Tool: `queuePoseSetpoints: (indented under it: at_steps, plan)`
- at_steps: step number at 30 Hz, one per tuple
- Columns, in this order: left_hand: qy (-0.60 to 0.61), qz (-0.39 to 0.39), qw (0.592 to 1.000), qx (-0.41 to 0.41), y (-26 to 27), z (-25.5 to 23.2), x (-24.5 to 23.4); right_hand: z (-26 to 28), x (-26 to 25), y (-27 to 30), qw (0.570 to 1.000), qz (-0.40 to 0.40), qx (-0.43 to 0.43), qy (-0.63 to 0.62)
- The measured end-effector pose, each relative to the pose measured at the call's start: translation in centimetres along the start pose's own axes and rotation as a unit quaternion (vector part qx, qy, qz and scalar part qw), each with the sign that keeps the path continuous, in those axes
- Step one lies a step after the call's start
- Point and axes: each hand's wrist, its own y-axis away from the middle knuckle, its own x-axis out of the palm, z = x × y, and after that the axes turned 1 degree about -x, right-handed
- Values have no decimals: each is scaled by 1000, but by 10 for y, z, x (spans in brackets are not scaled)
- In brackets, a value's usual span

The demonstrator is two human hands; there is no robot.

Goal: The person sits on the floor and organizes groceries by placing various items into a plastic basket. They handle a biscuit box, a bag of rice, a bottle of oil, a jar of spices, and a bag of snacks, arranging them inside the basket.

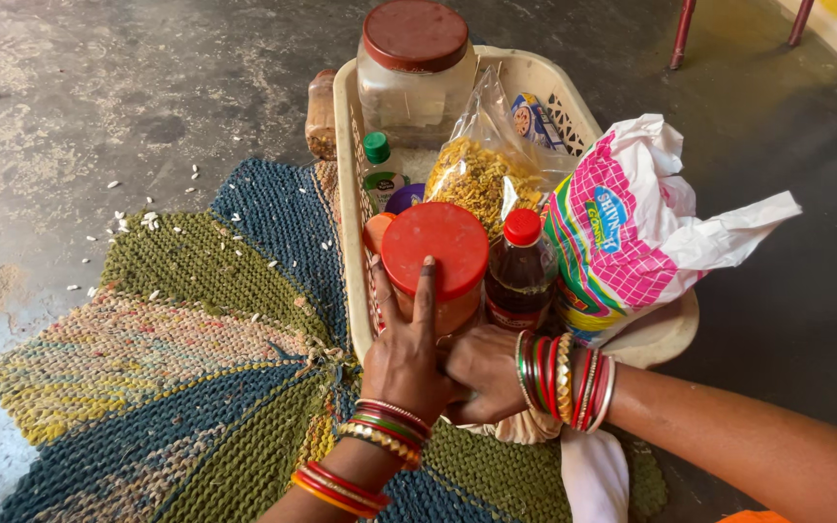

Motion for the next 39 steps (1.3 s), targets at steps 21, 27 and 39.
queuePoseSetpoints:
  at_steps: [21, 27, 39]
  plan:
    - [-16, -16, 952, 305, -85, 144, -102, 34, 0, -189, 980, -46, 191, -32]
    - [-63, -8, 968, 244, -97, 157, -110, 34, -4, -209, 974, -62, 211, -63]
    - [37, -186, 978, 89, -102, 145, -63, 28, -61, -181, 971, -8, 227, 74]
